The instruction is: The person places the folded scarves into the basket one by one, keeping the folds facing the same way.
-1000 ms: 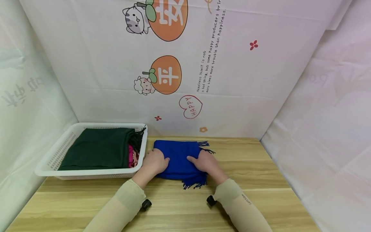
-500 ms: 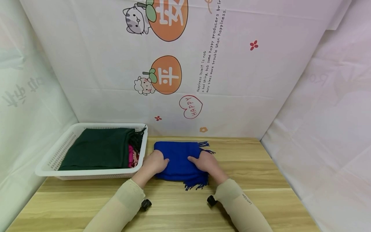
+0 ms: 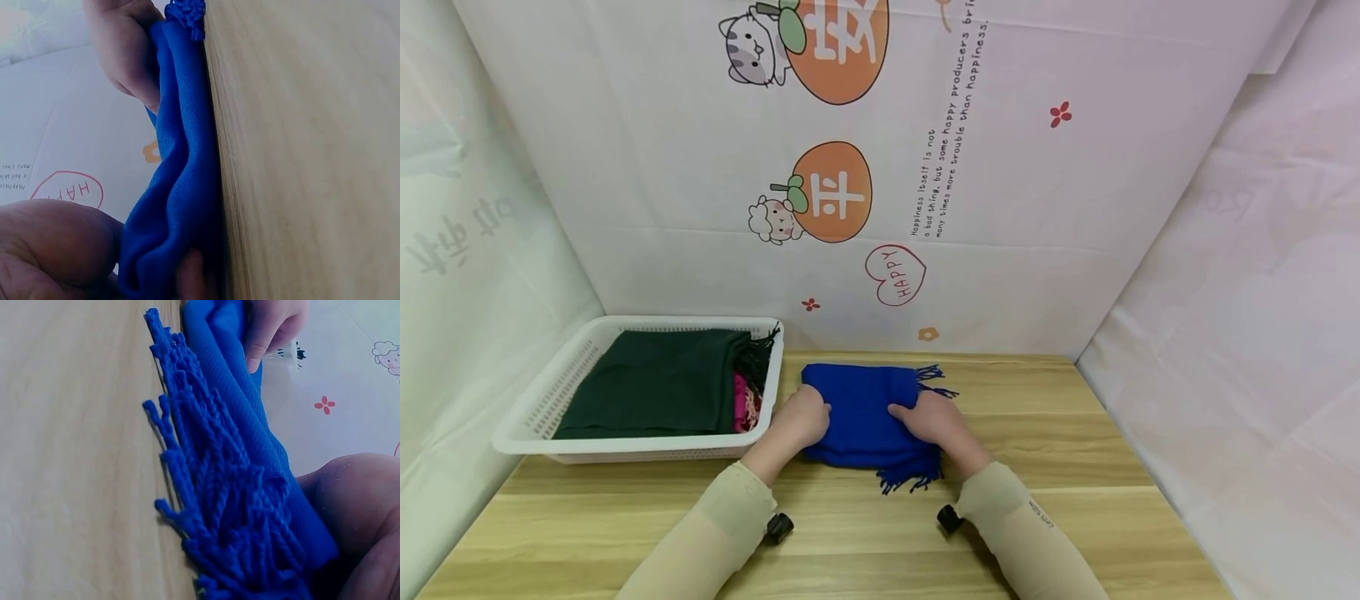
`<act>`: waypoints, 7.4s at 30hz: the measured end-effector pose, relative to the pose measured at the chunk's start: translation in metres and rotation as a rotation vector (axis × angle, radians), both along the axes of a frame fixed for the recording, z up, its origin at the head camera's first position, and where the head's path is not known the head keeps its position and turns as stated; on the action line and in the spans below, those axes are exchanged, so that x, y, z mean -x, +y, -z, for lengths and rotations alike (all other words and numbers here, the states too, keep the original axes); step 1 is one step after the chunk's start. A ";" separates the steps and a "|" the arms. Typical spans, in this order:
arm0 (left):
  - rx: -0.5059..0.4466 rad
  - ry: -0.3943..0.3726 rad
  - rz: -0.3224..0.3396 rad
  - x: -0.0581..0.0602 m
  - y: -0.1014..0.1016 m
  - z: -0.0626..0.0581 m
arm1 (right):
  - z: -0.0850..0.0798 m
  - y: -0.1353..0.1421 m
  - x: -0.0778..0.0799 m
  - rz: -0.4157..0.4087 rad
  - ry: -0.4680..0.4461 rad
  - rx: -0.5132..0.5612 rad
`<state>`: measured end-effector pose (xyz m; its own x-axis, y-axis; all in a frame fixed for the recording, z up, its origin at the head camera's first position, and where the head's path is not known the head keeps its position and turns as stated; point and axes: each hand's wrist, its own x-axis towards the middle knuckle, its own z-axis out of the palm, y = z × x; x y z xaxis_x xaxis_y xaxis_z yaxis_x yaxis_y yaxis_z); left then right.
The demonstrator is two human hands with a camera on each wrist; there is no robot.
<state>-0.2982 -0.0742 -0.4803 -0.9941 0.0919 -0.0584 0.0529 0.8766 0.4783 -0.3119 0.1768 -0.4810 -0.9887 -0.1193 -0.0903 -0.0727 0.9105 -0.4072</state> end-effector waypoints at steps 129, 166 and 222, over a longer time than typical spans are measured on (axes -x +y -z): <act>-0.187 0.276 -0.019 -0.031 -0.038 -0.080 | -0.058 -0.032 -0.017 -0.016 0.197 0.299; -0.221 0.280 -0.083 -0.042 -0.097 -0.101 | -0.084 -0.085 -0.016 -0.068 0.261 0.373; -0.136 0.272 -0.218 -0.050 -0.210 -0.116 | -0.109 -0.202 -0.022 -0.184 0.224 0.404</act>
<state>-0.2478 -0.2842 -0.3647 -0.9687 -0.1346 0.2084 0.0133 0.8106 0.5854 -0.2901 -0.0254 -0.3721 -0.9377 -0.2757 0.2114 -0.3436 0.6468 -0.6808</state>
